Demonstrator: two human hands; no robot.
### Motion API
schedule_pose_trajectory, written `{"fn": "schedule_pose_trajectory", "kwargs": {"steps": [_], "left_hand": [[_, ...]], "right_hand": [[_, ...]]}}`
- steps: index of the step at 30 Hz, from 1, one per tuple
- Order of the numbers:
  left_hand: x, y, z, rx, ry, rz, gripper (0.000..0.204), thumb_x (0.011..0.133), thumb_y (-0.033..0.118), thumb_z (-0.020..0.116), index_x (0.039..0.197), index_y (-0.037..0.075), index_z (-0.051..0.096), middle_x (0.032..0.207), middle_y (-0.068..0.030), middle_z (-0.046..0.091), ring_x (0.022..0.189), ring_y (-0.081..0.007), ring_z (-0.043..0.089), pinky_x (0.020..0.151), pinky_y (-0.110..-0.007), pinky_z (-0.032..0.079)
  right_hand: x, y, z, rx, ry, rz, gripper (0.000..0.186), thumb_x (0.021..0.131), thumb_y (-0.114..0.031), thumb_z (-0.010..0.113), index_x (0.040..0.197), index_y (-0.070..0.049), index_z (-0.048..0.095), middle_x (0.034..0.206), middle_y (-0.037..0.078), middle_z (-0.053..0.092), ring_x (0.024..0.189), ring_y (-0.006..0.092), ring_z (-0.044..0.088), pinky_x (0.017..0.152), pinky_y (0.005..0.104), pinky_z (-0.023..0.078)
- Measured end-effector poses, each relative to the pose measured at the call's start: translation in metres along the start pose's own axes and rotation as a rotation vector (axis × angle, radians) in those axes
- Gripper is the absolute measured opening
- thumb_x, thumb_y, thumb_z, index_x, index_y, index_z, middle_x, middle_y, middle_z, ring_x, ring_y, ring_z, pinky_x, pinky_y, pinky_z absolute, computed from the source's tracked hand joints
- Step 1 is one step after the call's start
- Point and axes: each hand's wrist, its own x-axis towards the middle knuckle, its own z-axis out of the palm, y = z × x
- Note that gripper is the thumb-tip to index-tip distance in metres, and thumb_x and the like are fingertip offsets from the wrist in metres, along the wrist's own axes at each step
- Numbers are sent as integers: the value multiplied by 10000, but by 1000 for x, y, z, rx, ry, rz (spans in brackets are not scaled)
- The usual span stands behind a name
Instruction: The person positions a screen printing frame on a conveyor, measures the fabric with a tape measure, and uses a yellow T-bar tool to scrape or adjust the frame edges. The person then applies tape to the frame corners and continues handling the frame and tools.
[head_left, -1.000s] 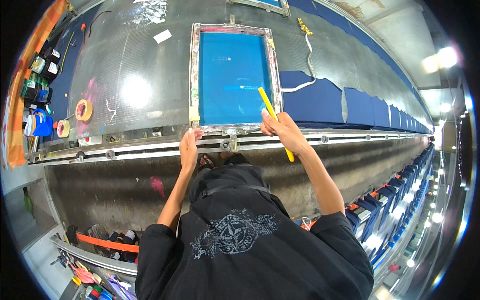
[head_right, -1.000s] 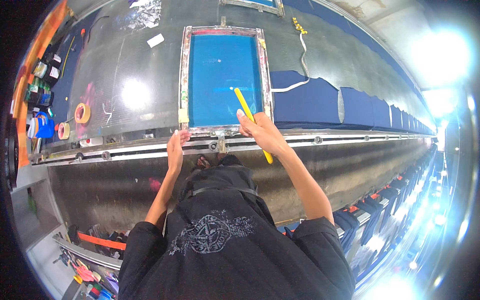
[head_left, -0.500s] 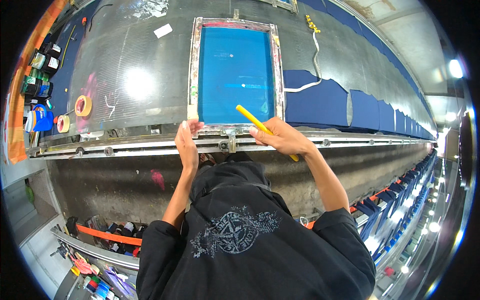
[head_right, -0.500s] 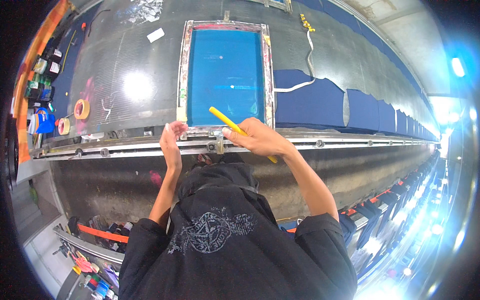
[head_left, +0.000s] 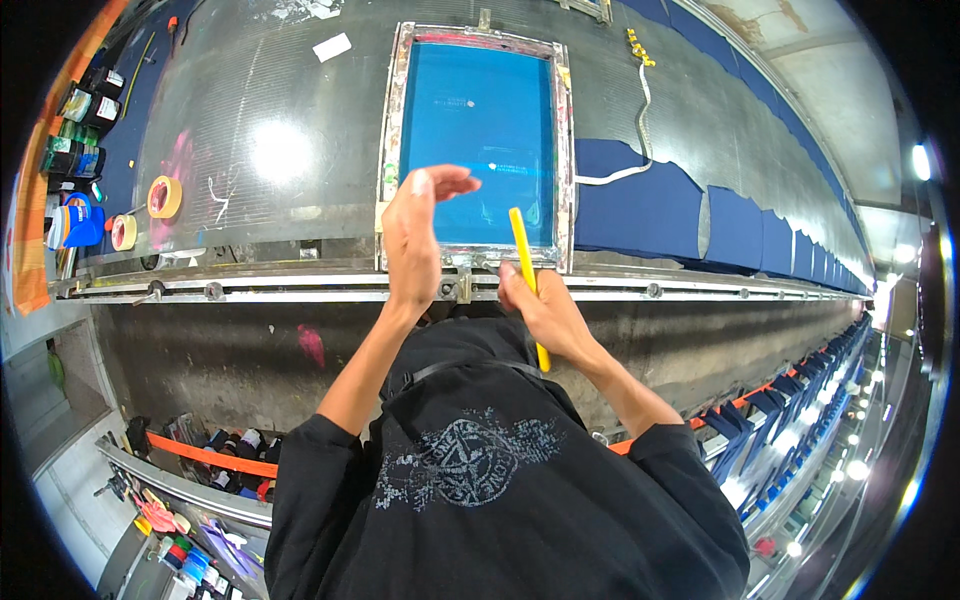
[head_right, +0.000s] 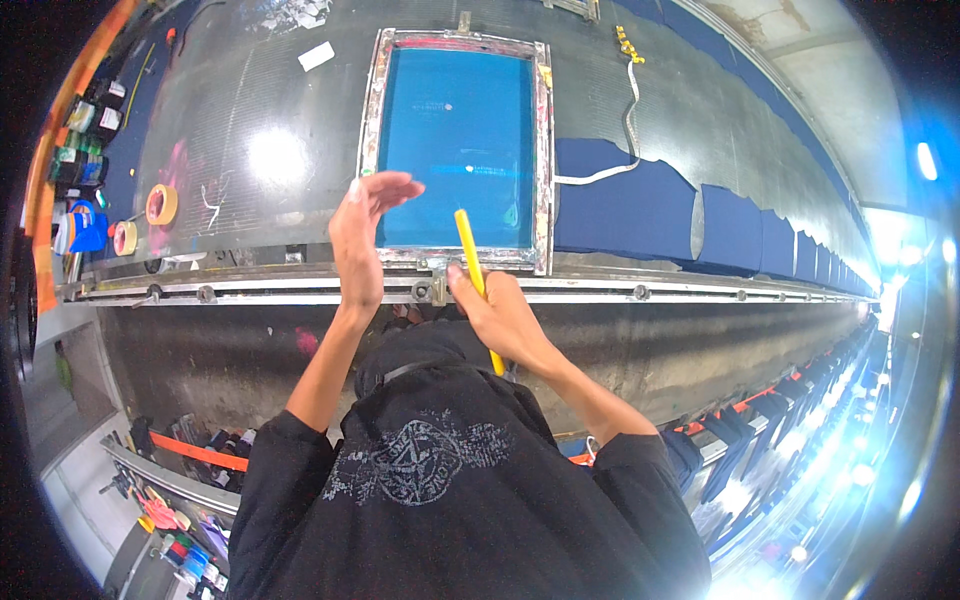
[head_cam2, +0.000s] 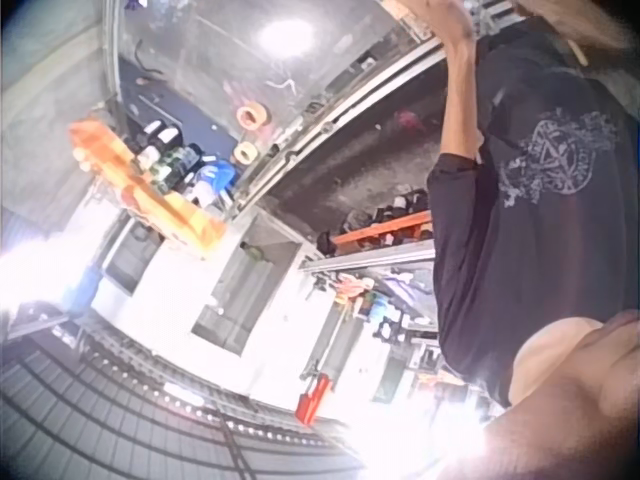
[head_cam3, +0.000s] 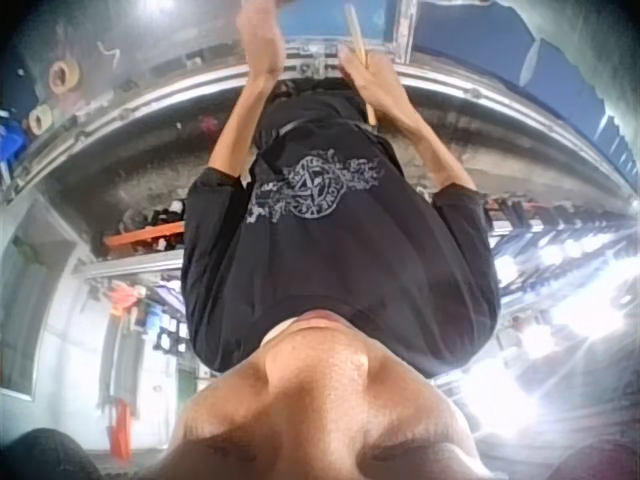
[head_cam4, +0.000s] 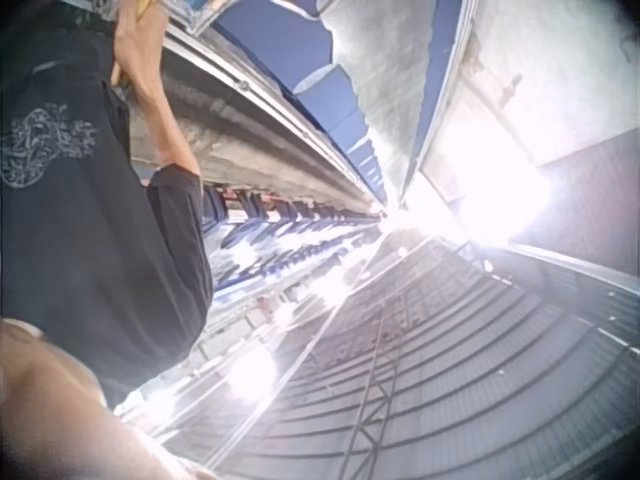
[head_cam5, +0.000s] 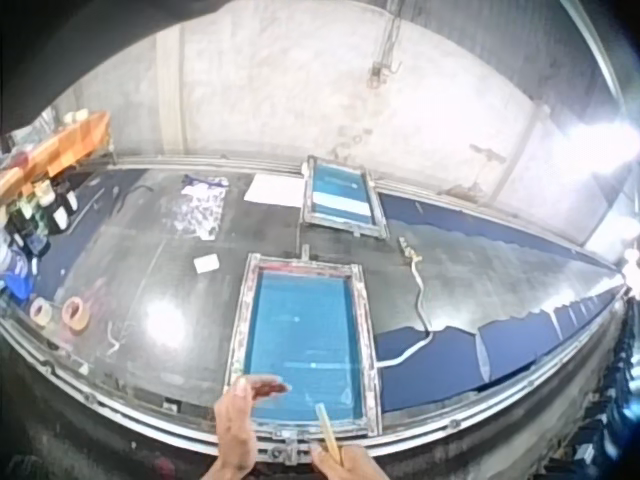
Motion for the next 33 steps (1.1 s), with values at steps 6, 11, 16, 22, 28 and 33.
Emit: {"fn": "schedule_pose_trajectory", "kwargs": {"steps": [6,11,16,22,28,33], "left_hand": [[35,14,40,81,-317,100,531,1137,395,364,1157,-15,701,1038,-152,749,1017,-222,704,958,-382,517],[67,10,74,214,-648,-36,553,1104,475,459,1064,-6,728,949,-102,744,868,-155,649,744,-335,508],[74,-8,98,90,-455,-185,597,1088,507,477,955,-13,739,768,-60,670,706,-107,560,631,-286,437],[91,-8,98,175,-447,-177,601,1052,522,547,828,-10,715,655,-62,639,590,-130,559,565,-312,454],[93,-24,137,308,-754,-113,670,961,627,627,768,-9,709,675,-155,693,601,-273,668,615,-403,531],[95,-24,159,433,-1103,-56,730,930,713,593,848,1,733,738,-167,726,690,-324,714,680,-431,559]], "right_hand": [[-1,-16,-6,160,-63,101,544,1094,-530,461,962,-32,637,889,42,600,898,156,499,918,324,408],[3,-3,7,409,21,-130,510,1072,-449,490,1012,15,694,942,69,648,990,180,544,988,326,372],[13,-1,21,435,186,-78,479,1043,-346,536,691,-21,534,651,8,532,639,96,429,610,301,377],[22,-17,24,402,259,17,430,1082,-228,523,682,-72,506,655,-68,424,607,36,330,545,274,246],[33,-17,64,800,675,-138,456,1066,-238,560,649,-125,415,644,-94,369,599,26,279,528,273,196],[53,-39,77,947,949,-170,416,1071,-221,539,693,-108,408,665,-84,365,614,26,297,544,274,215]]}}
